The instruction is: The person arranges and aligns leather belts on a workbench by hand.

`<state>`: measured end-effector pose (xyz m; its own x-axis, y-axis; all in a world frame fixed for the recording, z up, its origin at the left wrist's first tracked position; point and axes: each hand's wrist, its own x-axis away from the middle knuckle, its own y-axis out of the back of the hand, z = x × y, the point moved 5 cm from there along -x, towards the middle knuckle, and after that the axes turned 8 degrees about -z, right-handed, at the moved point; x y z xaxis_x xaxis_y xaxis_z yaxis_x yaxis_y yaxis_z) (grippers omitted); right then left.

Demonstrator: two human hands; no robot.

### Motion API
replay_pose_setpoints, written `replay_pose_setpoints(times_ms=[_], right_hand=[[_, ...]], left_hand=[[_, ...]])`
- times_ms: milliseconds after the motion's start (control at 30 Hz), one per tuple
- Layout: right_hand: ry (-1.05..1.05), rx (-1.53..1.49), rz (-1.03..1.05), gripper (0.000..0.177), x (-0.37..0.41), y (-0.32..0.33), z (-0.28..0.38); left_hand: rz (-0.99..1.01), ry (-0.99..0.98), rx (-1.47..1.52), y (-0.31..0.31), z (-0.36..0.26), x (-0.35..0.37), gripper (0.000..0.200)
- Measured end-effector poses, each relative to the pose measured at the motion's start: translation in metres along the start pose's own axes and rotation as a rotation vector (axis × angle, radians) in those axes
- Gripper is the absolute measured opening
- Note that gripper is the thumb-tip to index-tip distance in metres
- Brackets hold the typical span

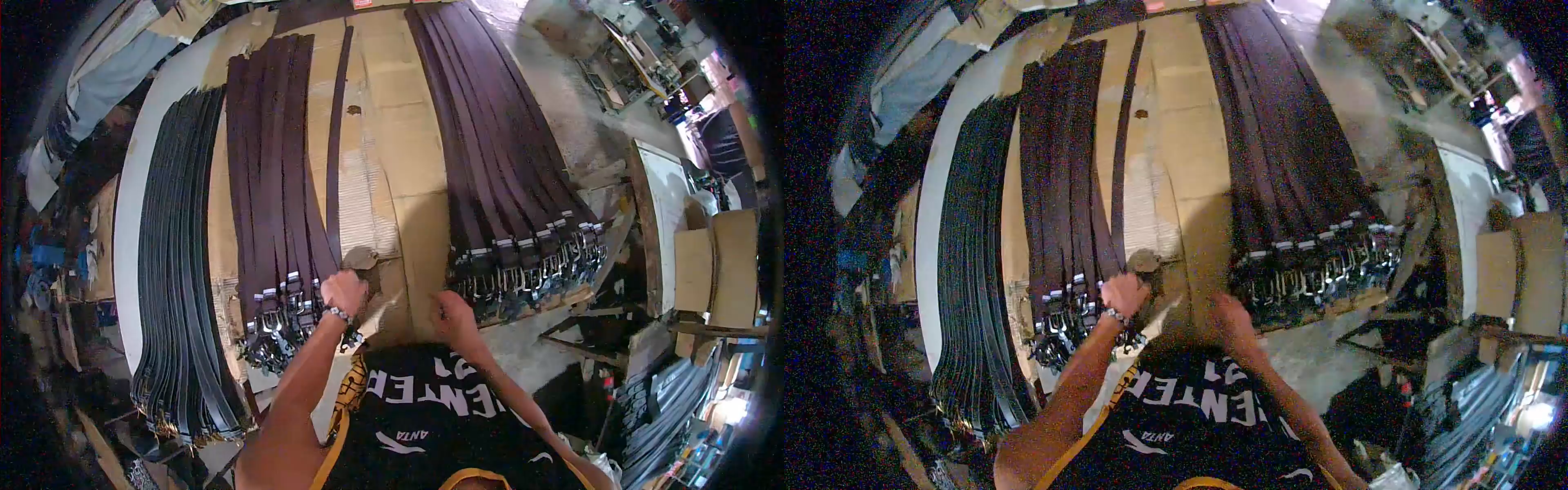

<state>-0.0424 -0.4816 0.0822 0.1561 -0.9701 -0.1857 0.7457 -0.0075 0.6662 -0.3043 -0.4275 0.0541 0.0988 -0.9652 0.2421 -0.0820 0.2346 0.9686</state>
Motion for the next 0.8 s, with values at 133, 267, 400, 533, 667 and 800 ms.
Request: replay_pose_setpoints(times_ms=[133,267,400,533,667,800], right_hand=[[-0.133,-0.109,0.294,0.027,0.013,-0.040,0.000],[-0.124,-0.091,0.524,0.029,0.005,-0.057,0.011],[-0.106,-0.172,0.600,0.031,0.011,-0.083,-0.011],[-0.174,-0.143,0.707,0.035,0.022,-0.124,-0.046],[-0.247,-0.289,0.801,0.038,0.024,-0.117,-0.024],[-0.313,-0.338,0.881,0.039,0.026,-0.114,-0.015]], left_hand=[[0.077,0.105,-0.013,-0.012,0.032,0.030,0.035],[0.067,0.157,0.050,-0.015,0.038,0.033,0.039],[0.053,0.173,0.096,-0.024,0.043,0.030,0.039],[0.066,0.122,0.036,-0.022,0.030,0.034,0.039],[0.136,0.012,-0.005,-0.025,0.023,0.041,0.042],[0.133,0.071,0.079,-0.042,0.042,0.033,0.042]])
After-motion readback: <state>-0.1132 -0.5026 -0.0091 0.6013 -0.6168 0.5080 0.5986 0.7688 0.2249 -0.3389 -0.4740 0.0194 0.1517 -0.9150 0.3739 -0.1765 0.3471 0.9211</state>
